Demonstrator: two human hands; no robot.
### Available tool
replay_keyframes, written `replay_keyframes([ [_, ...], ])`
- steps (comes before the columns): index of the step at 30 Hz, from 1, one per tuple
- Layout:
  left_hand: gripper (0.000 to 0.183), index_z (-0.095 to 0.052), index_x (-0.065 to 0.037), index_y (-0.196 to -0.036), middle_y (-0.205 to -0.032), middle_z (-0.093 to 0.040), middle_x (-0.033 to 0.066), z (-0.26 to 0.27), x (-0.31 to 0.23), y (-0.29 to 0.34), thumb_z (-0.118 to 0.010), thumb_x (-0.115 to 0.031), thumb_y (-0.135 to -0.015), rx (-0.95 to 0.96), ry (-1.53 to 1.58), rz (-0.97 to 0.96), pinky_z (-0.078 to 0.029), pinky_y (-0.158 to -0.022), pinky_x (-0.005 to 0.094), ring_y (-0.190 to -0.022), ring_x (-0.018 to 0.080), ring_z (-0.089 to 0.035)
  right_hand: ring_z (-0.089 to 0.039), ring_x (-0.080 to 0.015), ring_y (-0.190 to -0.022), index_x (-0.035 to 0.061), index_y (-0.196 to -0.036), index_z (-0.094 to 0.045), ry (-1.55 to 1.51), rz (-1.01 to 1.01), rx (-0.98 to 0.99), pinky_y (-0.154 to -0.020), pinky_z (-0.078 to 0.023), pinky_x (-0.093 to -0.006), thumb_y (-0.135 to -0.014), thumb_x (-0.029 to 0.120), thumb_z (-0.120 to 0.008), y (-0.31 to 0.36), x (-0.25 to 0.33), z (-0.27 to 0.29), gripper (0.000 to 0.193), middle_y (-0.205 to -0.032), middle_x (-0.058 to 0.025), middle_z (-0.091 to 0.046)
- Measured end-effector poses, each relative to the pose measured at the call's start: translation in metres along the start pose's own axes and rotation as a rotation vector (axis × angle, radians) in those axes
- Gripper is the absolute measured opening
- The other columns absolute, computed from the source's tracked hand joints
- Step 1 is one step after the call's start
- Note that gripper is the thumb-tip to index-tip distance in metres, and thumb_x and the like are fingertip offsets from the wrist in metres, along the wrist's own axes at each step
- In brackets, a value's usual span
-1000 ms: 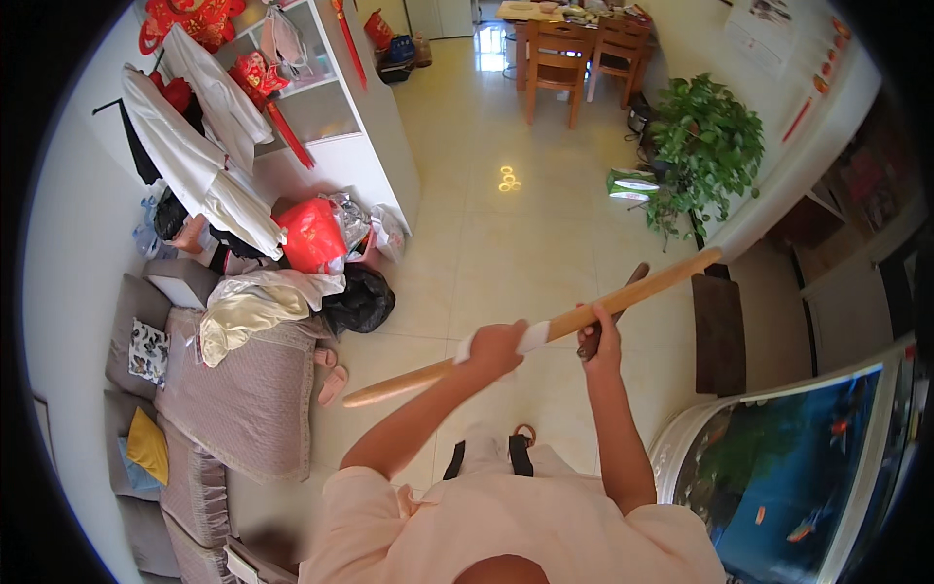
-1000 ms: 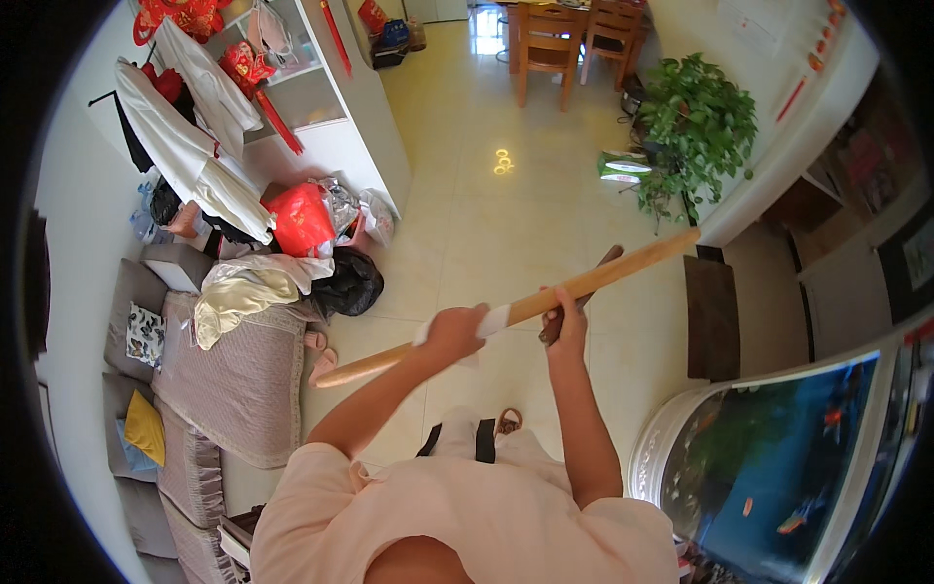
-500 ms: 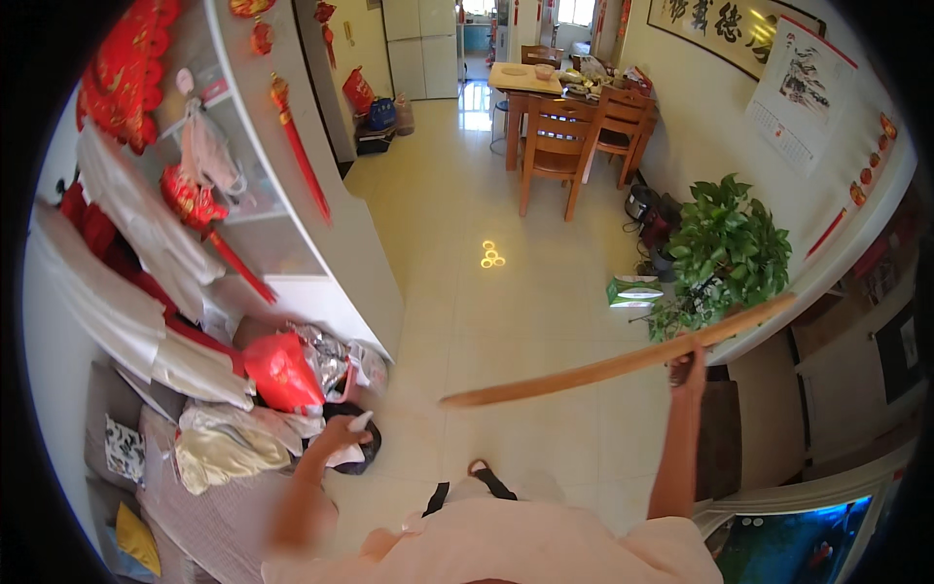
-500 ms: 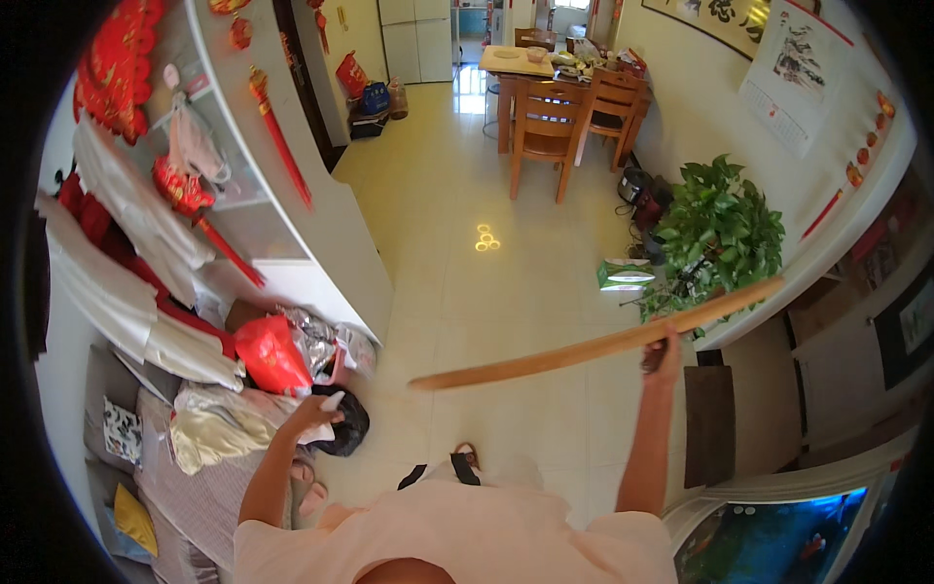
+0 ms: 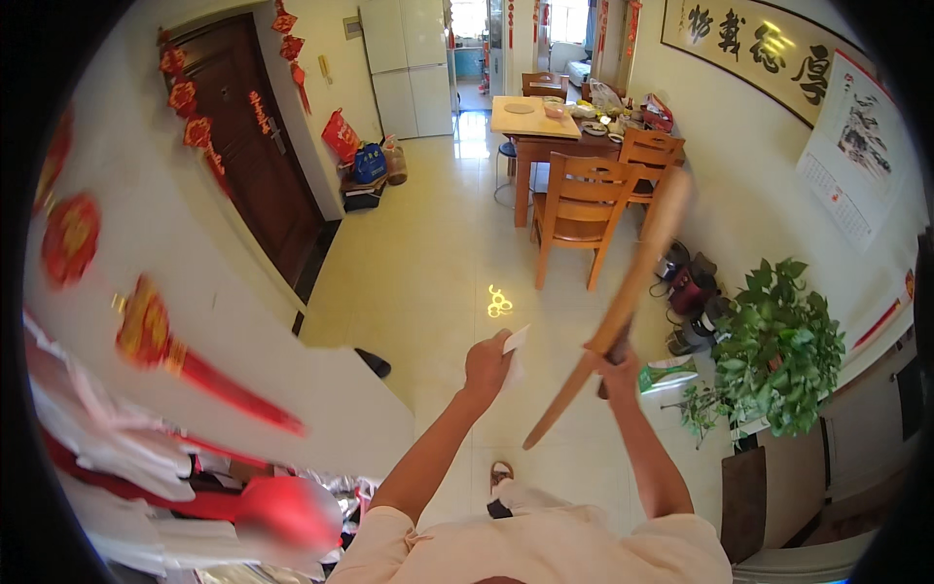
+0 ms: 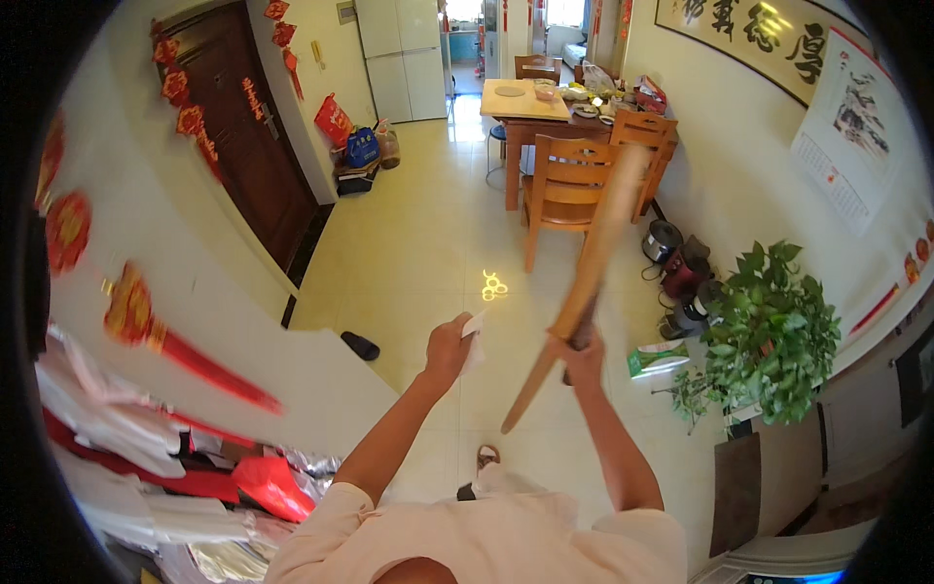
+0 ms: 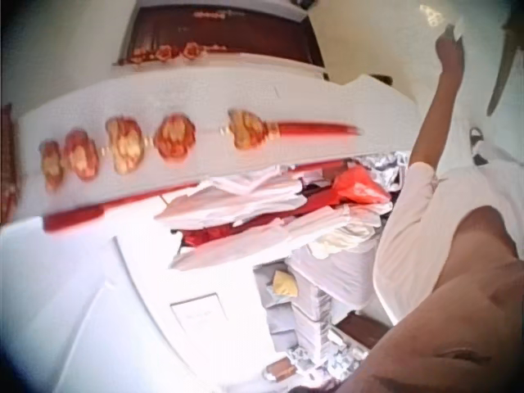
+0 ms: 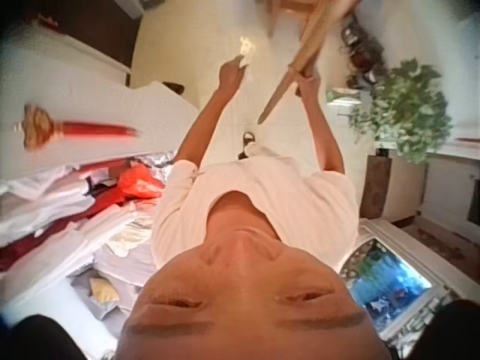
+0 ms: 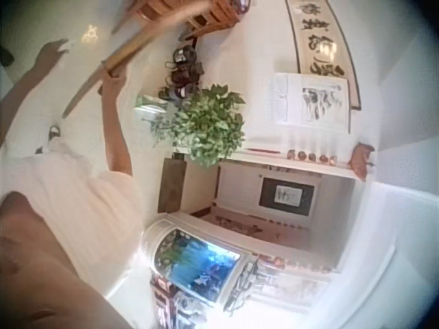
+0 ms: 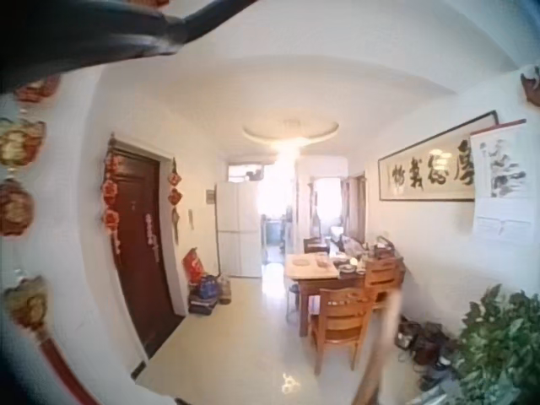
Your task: The person rolls a piece of dough on a wooden table using a rolling pin. They repeatedly flatten and rotate the dough, occasionally dusting it with flour from a nearby container. The person briefly walks to the living room to retrieve a tissue and wipe the rolling pin before returning to continue rolling the dough.
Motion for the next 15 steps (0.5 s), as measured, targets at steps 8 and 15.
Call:
replay_keyframes([
  [8, 0.025, -0.061, -0.005, -0.105, -0.08, -0.065, 0.0069, -0.007, 0.148, -0.158, -0.059, -0.029, -0.096, -0.072, 1.186, 0.42, -0.05, -0.069, 0.0382, -0.071, 0.0212, -0.061, -0.063, -0.0106, -0.079, 0.0026, -0.111, -0.056, -0.359, -0.17, 0.334, -0.066, -0.05, -0.025, -0.08, 0.008, -0.078, -0.186, -0.041, -0.266, 0.038, -0.095, -0.0072, -0.069],
  [15, 0.054, -0.064, -0.006, -0.114, -0.093, -0.068, 0.0103, 0.005, 0.298, -0.29, -0.079, -0.04, -0.075, 0.45, 0.476, 0.394, -0.051, -0.081, 0.0351, -0.088, 0.0219, -0.065, -0.047, -0.0052, -0.06, 0.0005, -0.105, -0.061, -0.394, -0.356, 0.261, -0.054, -0.041, -0.0191, -0.085, 0.016, -0.069, -0.398, -0.096, -0.346, 0.027, -0.094, -0.0084, -0.07],
])
Point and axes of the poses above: each hand's wrist, its own y-axis away from the middle knuckle, its own z-axis out of the back of the hand, x = y × z, the point moved 5 cm from there along -y, towards the middle knuckle
